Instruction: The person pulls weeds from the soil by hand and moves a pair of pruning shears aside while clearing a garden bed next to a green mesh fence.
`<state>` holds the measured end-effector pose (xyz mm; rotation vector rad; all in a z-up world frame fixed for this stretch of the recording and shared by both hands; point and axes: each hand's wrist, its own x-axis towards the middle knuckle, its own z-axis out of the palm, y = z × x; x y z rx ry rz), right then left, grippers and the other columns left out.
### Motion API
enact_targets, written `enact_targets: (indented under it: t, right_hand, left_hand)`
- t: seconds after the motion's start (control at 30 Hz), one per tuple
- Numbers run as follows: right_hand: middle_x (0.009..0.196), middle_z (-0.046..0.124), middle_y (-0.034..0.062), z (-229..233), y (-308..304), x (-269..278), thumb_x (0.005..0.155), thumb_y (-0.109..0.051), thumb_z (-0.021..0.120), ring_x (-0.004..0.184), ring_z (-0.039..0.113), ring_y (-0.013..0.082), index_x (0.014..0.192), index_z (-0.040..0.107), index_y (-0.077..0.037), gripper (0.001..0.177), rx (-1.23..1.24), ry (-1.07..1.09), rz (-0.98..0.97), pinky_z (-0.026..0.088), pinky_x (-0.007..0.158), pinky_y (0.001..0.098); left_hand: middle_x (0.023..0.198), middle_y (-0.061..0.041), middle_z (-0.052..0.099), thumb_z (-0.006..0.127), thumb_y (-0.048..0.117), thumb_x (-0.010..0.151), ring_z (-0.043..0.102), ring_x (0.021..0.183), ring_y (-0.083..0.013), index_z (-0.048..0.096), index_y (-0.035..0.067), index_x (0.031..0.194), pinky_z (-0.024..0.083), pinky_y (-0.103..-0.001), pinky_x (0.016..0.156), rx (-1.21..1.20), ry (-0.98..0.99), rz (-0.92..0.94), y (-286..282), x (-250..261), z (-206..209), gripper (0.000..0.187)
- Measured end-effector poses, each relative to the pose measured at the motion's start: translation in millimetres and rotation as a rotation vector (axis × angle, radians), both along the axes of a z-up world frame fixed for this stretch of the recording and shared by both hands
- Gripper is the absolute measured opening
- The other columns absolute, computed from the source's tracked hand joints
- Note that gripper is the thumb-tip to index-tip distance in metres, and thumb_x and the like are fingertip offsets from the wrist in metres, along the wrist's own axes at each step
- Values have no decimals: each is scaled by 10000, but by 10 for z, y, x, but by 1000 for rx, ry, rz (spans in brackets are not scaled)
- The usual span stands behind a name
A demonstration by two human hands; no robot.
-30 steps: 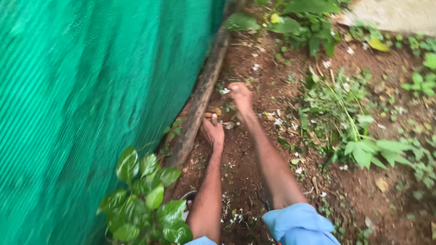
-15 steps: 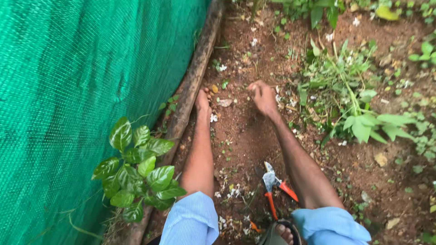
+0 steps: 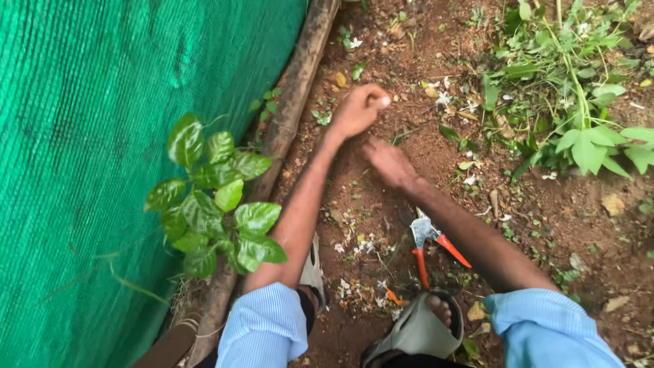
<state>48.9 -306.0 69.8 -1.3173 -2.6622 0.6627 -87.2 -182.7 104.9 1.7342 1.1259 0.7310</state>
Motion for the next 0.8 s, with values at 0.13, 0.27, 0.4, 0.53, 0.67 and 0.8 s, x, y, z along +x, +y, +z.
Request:
enact_targets:
  t: [0.13,0.27,0.4,0.53,0.67,0.8]
  right_hand:
    - [1058,626,137,505,-444,-272,914,-182,619,1058,630,307,1041,678,-53,191,-8,-141,230,571,862,460]
    - [1089,658,168,450,-904,-606,819,-250,669,1009,632,336,1204,735,-110,416,119,328,430,562,825,473]
    - [1047,720,130,201,-571,-324,931,-207,606,1006,690,321,1120,743,-91,261,-103,363,-22,575,857,461]
    - [969,707,183,506,-366,-628,909,-310,645,922,677,391,999,724,-16,318,-282,426,-672,561,848,553]
    - [1462,513,243,745,-1056,-1111,688,-529,708,1426,320,480,1361,610,-82,814,53,346,97,127,1129,754]
    - [1629,410,228,751,-1794,-674,791,-509,691,1562,267,416,1479,554,-160,783,-76,176,494,40,1199,762]
  left_hand:
    - [839,-17,733,672,241,982,664,690,-91,721,80,1051,570,-286,626,-226,4,-158,179,275,460,182]
    - [825,-26,717,655,279,1021,653,694,-84,700,67,1045,560,-284,629,-137,-90,-247,583,484,874,218]
    - [775,13,722,643,330,1019,666,670,-57,715,78,994,558,-259,617,52,-3,-176,815,546,1106,263]
    - [727,24,691,654,344,1015,619,632,-74,691,41,964,511,-278,572,-8,-178,-209,791,721,1166,309]
    - [934,-40,709,634,364,1006,647,820,-113,704,81,1049,524,-322,734,-9,-34,-235,657,877,1177,295]
    - [1112,-79,681,618,410,1033,636,989,-169,678,97,1100,534,-387,885,-3,230,-324,710,894,1372,326]
